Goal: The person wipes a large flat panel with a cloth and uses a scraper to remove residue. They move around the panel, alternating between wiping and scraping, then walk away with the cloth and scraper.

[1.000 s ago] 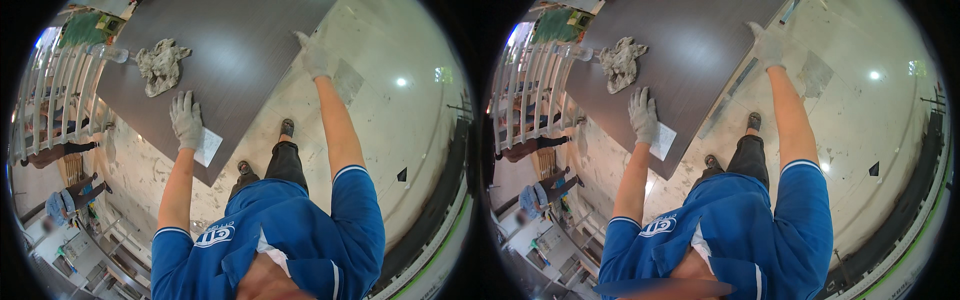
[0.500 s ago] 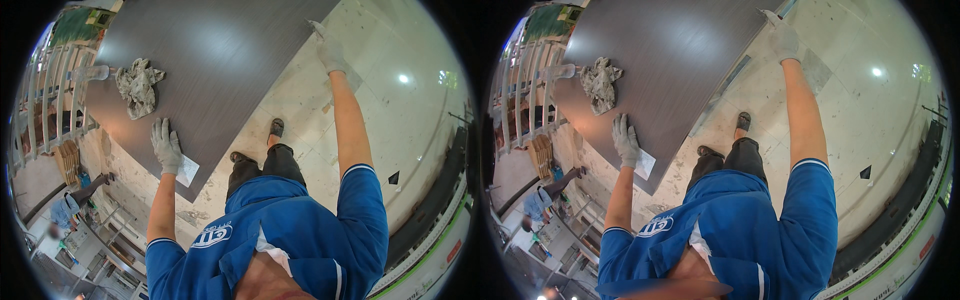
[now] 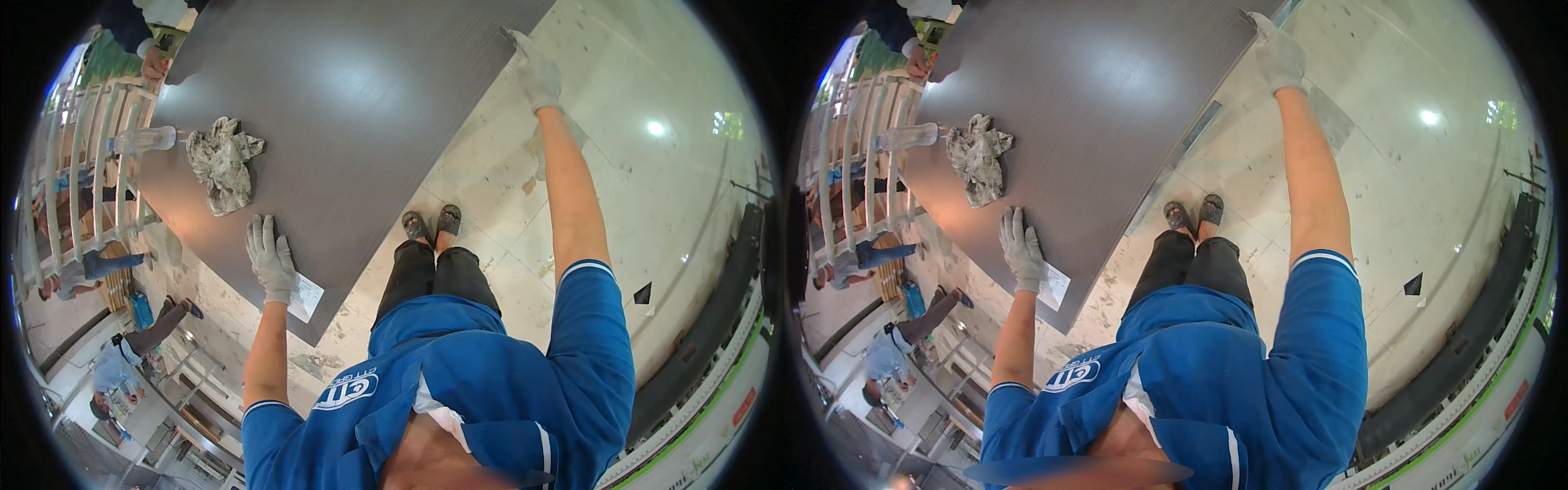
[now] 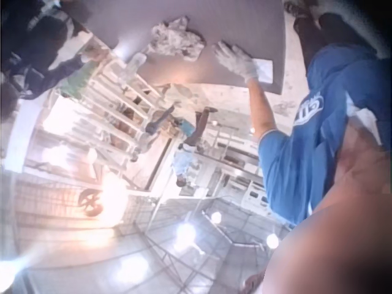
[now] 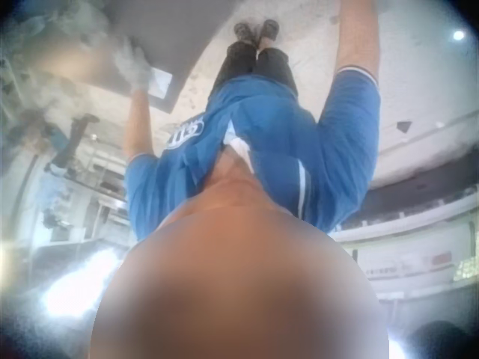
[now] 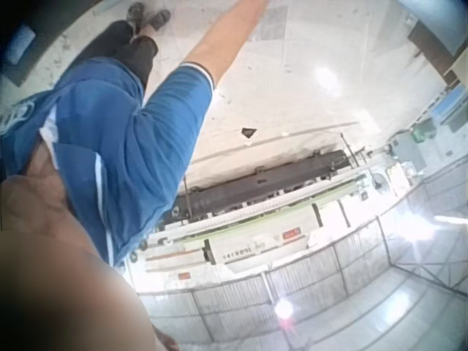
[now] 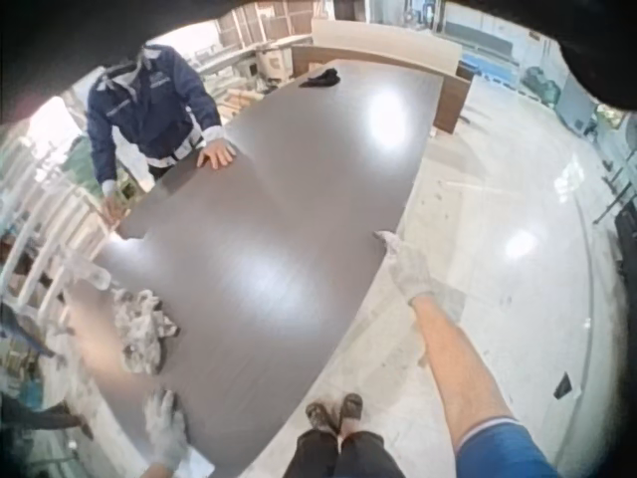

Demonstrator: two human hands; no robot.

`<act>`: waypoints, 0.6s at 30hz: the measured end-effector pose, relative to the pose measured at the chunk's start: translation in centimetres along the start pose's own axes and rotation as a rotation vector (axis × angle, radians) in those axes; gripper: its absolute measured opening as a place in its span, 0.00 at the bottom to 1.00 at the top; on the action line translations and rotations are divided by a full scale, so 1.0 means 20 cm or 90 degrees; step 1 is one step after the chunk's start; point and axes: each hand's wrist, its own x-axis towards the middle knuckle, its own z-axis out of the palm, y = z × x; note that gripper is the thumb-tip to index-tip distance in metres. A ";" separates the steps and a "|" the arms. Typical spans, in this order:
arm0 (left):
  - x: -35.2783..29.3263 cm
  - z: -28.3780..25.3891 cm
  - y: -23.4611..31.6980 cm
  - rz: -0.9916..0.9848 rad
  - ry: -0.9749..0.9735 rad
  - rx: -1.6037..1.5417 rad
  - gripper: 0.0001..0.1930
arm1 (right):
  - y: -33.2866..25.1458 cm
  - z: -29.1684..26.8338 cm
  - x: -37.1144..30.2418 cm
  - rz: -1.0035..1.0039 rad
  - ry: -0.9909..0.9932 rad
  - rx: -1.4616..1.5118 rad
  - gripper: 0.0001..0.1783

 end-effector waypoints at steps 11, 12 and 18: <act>0.29 0.05 0.33 0.101 -0.032 0.035 0.31 | -0.58 0.27 -1.09 -0.180 -0.440 -0.048 0.22; 0.35 0.06 0.40 0.115 -0.040 0.049 0.31 | -0.54 0.24 -1.00 -0.136 -0.445 -0.083 0.23; 0.88 0.20 0.79 0.150 -0.021 0.015 0.32 | -0.10 0.00 -0.27 -0.024 -0.180 0.043 0.23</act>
